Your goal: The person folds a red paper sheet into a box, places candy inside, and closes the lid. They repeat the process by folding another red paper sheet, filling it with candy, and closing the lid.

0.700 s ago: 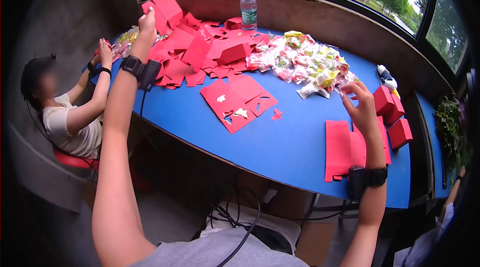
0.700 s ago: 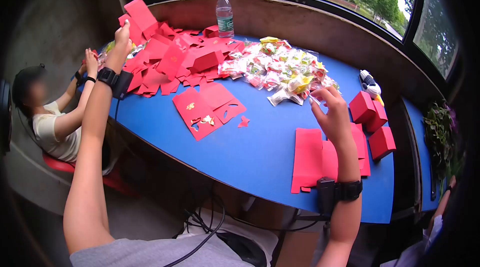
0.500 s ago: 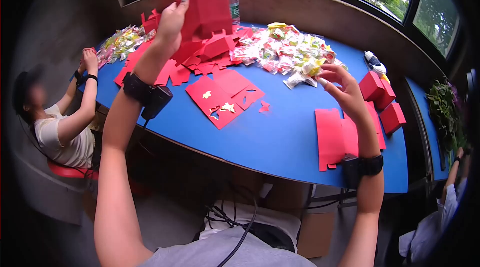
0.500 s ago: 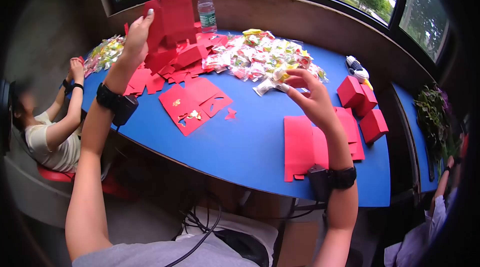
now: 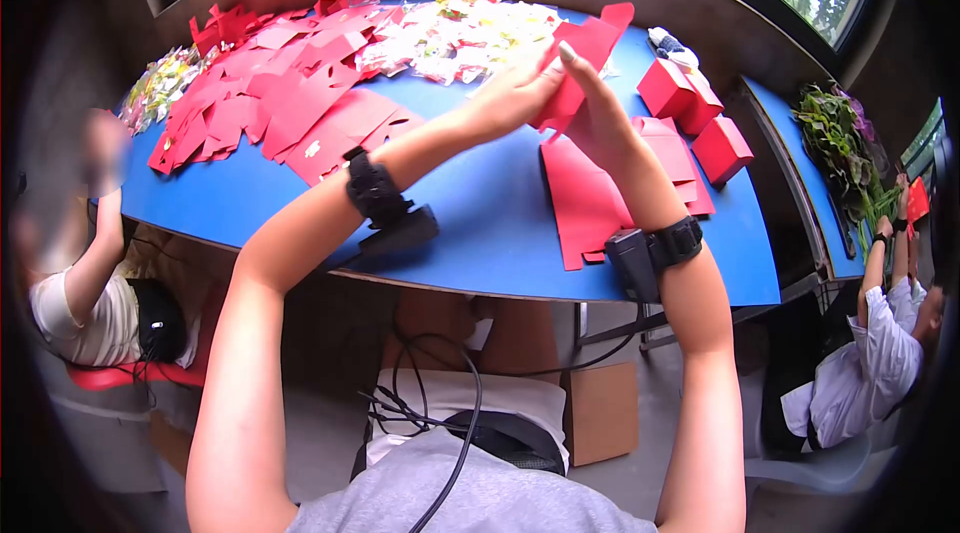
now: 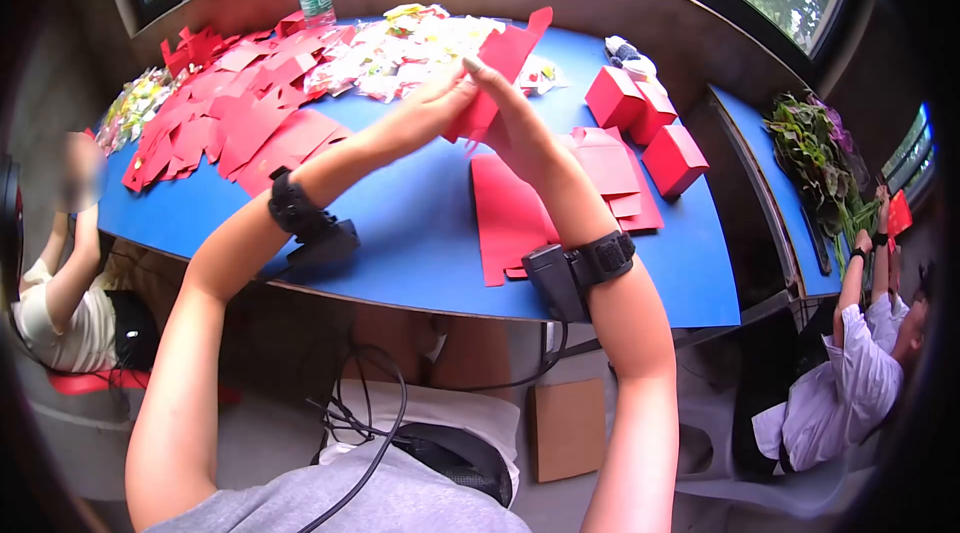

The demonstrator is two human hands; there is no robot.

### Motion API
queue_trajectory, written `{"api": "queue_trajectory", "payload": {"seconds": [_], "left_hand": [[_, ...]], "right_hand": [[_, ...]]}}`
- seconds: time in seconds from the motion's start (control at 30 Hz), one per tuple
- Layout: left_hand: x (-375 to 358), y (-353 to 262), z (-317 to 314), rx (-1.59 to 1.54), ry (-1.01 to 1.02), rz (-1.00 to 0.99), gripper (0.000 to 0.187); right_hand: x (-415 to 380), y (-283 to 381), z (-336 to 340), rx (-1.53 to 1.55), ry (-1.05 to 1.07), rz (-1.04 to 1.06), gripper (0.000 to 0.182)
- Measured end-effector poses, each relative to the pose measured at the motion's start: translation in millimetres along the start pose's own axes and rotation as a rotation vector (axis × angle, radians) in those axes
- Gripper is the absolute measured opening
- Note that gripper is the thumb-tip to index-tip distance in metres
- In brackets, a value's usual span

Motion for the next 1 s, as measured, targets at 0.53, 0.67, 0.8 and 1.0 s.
{"api": "queue_trajectory", "payload": {"seconds": [0.53,0.67,0.8,1.0], "left_hand": [[-33,-27,6,0.395,0.278,-0.332,0.072],[-34,-50,16,0.479,0.076,-0.473,0.093],[-36,-54,32,0.696,0.025,-0.558,0.113],[-37,-44,10,0.769,0.187,-0.532,0.101]], "right_hand": [[-8,68,76,0.327,-0.224,0.297,0.04],[-15,67,48,0.151,-0.169,0.175,0.046],[-10,4,-2,0.079,-0.04,-0.191,0.053],[-10,-27,-1,-0.019,-0.072,-0.33,0.061]]}}
Point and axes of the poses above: each hand's wrist, its own x-axis towards the middle knuckle, its own z-axis out of the back of the hand, y = z × x, the point moved 9 cm from there along x, towards the middle knuckle, and after that the axes turned 5 degrees about -x, right-handed, at the moved point
